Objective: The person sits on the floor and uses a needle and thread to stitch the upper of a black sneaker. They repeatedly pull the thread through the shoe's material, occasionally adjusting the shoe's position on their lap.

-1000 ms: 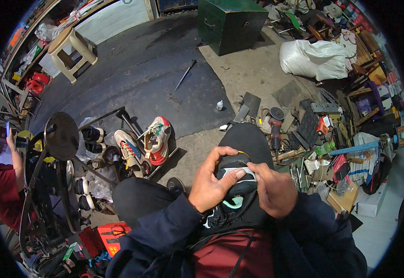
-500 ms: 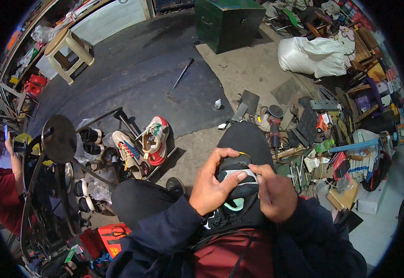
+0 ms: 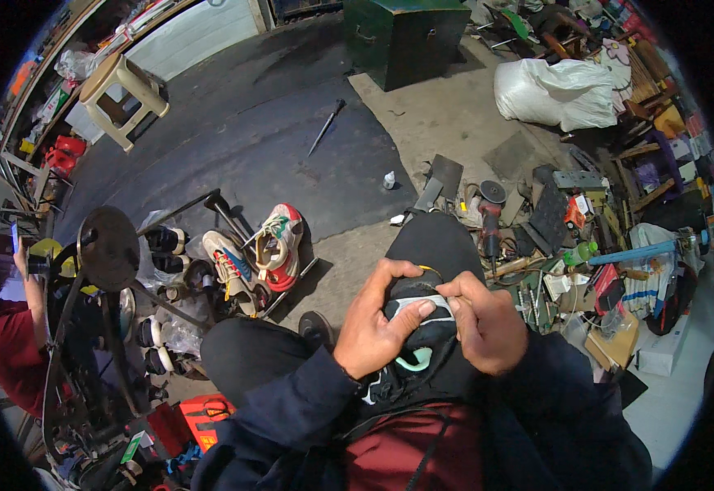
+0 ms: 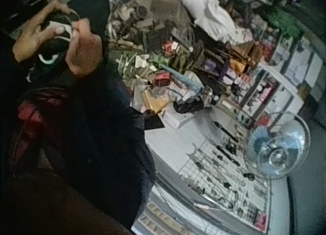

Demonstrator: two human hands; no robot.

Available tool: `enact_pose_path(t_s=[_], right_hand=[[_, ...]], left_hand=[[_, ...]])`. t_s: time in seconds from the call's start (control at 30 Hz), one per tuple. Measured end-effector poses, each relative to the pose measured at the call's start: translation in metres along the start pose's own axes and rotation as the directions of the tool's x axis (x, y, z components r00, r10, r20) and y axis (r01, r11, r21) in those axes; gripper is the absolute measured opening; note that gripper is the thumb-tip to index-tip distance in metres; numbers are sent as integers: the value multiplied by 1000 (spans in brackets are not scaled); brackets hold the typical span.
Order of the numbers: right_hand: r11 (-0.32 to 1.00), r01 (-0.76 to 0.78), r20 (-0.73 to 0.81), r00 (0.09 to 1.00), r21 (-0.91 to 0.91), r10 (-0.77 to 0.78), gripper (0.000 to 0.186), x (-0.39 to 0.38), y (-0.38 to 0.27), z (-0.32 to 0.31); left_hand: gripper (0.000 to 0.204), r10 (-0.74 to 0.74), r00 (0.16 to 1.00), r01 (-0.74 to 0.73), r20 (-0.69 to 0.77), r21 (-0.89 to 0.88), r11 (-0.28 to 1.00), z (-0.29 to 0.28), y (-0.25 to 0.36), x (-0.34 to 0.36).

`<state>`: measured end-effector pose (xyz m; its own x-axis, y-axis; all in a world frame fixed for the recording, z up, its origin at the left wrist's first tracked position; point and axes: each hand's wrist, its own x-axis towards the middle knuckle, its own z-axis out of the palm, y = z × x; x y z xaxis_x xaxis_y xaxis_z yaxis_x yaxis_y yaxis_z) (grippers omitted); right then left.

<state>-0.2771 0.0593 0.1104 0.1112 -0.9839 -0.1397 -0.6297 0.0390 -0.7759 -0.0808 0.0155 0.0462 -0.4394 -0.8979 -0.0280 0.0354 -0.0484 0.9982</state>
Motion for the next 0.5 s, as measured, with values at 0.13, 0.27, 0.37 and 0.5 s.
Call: enact_pose_path(t_s=[0.13, 0.27, 0.37, 0.5], right_hand=[[998, -3, -41, 999, 57, 5, 18, -4, 2, 3], [968, -104, 2, 994, 227, 106, 19, -12, 7, 0], [961, -65, 5, 998, 267, 66, 21, -16, 10, -2], [949, -139, 35, 990, 282, 134, 24, -17, 10, 0]], left_hand=[[42, -7, 1000, 8, 13, -73, 997, -1, -2, 2], [42, -39, 998, 46, 53, -152, 987, 1, -2, 4], [42, -43, 998, 51, 53, -167, 985, 1, -2, 6], [42, -40, 998, 46, 38, -155, 987, 1, 0, 4]])
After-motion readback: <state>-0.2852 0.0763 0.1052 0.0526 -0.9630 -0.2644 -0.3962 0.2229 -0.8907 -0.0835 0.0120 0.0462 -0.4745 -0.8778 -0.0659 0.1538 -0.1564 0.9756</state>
